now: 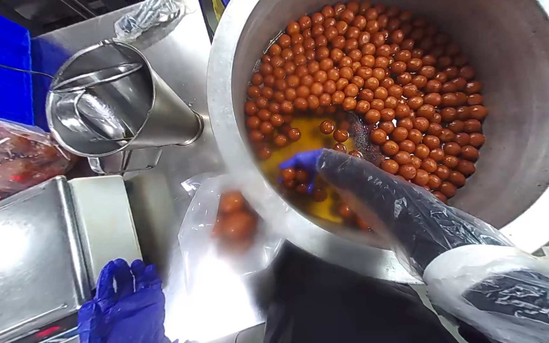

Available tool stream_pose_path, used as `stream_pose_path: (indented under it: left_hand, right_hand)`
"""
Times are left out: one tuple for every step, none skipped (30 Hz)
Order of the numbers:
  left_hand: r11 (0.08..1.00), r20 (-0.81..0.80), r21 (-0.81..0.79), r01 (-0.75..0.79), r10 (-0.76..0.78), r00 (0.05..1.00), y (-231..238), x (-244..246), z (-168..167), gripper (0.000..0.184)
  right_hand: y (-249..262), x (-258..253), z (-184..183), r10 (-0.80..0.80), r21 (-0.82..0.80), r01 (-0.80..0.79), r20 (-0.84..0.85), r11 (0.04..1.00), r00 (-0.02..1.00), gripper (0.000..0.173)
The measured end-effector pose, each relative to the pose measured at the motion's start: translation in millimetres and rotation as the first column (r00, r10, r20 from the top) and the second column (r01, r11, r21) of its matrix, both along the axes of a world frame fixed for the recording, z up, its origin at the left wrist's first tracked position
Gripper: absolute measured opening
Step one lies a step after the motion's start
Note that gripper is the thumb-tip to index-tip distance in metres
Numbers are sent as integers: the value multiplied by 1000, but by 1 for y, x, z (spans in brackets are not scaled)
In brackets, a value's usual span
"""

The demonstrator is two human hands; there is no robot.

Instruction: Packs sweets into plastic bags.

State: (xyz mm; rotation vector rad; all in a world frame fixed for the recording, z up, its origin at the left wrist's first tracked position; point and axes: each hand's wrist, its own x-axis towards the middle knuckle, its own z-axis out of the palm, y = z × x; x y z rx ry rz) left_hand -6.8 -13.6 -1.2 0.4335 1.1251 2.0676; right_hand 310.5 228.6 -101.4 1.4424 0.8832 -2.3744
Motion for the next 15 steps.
stream_pose_path:
  left_hand:
    - [1000, -8, 2, 21, -21, 1000, 0, -1, -1, 43]
    - [998, 2, 27, 50, -50, 999, -1, -4, -4, 42]
    - [996, 13, 54, 75, -76, 997, -1, -7, -7, 41]
    - [993, 17, 70, 99, -100, 995, 0, -8, -8, 41]
    - [988, 29, 93, 123, -126, 992, 1, -8, -9, 40]
    - [986, 27, 91, 138, -140, 990, 3, -5, -8, 40]
    - [986, 28, 72, 148, -150, 988, 5, -2, -6, 42]
    - [985, 39, 51, 162, -164, 986, 6, -1, -5, 45]
    - [984, 56, 18, 179, -180, 982, 6, -2, -4, 52]
    - [984, 68, -5, 180, -179, 981, 7, -2, -5, 57]
    - [985, 78, -17, 174, -173, 982, 8, -2, -6, 60]
    - [983, 87, -17, 181, -179, 980, 10, -1, -6, 61]
    - [981, 89, -10, 195, -193, 977, 10, -1, -7, 61]
    - [976, 87, 6, 218, -218, 972, 11, 1, -7, 58]
    - [970, 88, 22, 243, -244, 966, 12, 1, -7, 55]
  right_hand:
    - [0, -6, -1, 36, 24, -37, 32, 999, 999, 40]
    - [0, -9, -9, 69, 42, -71, 34, 997, 997, 40]
    - [2, -8, -24, 85, 31, -85, 6, 996, 996, 43]
    - [5, -4, -45, 85, -2, -85, -49, 996, 995, 47]
    - [7, 0, -56, 74, -35, -77, -85, 996, 994, 49]
    - [8, 1, -58, 56, -49, -61, -101, 997, 993, 50]
    - [7, 1, -57, 37, -48, -42, -102, 998, 994, 50]
    - [7, 1, -59, 9, -53, -14, -106, 998, 994, 49]
    - [8, 2, -63, -11, -57, 4, -118, 998, 993, 49]
    - [9, 2, -66, -37, -61, 29, -133, 998, 990, 49]
    - [10, 2, -69, -68, -72, 58, -153, 996, 986, 48]
    - [11, 1, -67, -97, -84, 84, -154, 993, 983, 46]
    - [11, 0, -65, -113, -96, 99, -152, 990, 982, 45]
    - [10, -1, -60, -112, -103, 97, -148, 990, 983, 44]
    - [9, -3, -49, -98, -91, 85, -149, 992, 984, 44]
